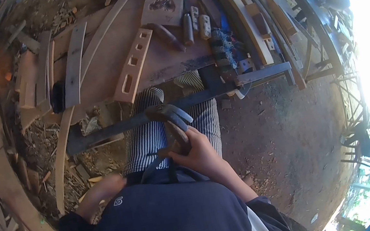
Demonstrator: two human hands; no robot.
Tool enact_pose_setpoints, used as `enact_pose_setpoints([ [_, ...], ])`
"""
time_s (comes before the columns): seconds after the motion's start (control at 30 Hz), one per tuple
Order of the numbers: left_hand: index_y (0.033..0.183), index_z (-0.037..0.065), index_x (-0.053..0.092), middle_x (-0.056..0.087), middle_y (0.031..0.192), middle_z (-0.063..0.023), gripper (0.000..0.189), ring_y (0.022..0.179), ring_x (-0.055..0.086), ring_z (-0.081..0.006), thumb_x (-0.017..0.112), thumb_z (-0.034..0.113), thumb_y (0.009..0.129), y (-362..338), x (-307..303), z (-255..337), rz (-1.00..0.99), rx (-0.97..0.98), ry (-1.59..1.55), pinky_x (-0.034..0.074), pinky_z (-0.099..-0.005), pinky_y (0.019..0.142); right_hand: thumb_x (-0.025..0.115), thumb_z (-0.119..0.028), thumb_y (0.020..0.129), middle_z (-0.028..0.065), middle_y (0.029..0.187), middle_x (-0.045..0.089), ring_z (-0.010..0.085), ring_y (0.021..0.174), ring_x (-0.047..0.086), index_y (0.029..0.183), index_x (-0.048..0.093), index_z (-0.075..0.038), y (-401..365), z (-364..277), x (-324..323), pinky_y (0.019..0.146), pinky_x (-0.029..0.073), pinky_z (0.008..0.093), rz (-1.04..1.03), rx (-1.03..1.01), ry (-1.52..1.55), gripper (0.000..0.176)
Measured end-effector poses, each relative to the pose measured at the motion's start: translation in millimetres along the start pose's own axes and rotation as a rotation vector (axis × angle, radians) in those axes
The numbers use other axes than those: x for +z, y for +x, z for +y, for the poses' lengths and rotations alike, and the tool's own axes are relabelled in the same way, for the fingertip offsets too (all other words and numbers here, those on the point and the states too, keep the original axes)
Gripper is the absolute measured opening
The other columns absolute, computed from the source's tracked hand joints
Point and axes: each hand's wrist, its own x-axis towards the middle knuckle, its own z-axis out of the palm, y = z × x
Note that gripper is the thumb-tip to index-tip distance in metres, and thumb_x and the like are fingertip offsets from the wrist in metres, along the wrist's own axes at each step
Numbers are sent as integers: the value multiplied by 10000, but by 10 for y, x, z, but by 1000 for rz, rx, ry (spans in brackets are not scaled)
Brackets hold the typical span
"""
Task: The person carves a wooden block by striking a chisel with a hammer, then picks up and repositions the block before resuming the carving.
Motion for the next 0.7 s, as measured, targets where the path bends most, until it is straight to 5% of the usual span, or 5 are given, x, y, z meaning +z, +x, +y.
enact_pose_setpoints([
  [0.07, 1201, 2, 513, 573, 1165, -224, 518, 1164, 528, -341, 623, 388, 873, -519, -873, 770, 321, -20, -236, 440, -422, 955, 773, -122, 713, 80, 857, 552, 165, 756, 570, 958, 572, 10, -7, -11, -27, 674, 477, 306, -15, -8, -28, 344],
  [0.13, 1243, 13, 481, 524, 1235, -221, 621, 1176, 515, -335, 687, 415, 818, -341, -847, 961, 669, 336, -186, 421, -404, 991, 756, -106, 724, 116, 929, 546, 199, 794, 594, 1012, 579, 40, -7, -18, -36, 689, 491, 319, -41, -13, -60, 367],
  [0.27, 1243, 25, 479, 521, 1230, -199, 642, 1160, 524, -329, 770, 338, 763, -8, -838, 1475, 712, 913, -321, 428, -401, 978, 806, -136, 697, 62, 815, 598, 138, 757, 583, 943, 578, -10, 3, 35, 11, 699, 486, 299, 29, -60, -37, 358],
  [0.4, 1240, 18, 486, 559, 1178, -190, 624, 1124, 548, -317, 768, 315, 770, 27, -768, 1678, 385, 858, -730, 440, -388, 953, 817, -124, 684, 60, 854, 621, 133, 816, 604, 978, 590, -12, -6, 49, 28, 760, 495, 292, 71, 23, 17, 388],
  [0.7, 1008, 51, 622, 646, 952, -97, 259, 824, 622, -194, 688, 242, 847, -156, -1606, 1222, 977, 818, -497, 486, -314, 683, 830, -166, 678, 67, 859, 639, 144, 816, 623, 992, 610, -27, -56, 136, 12, 748, 499, 292, 84, 88, 43, 408],
])
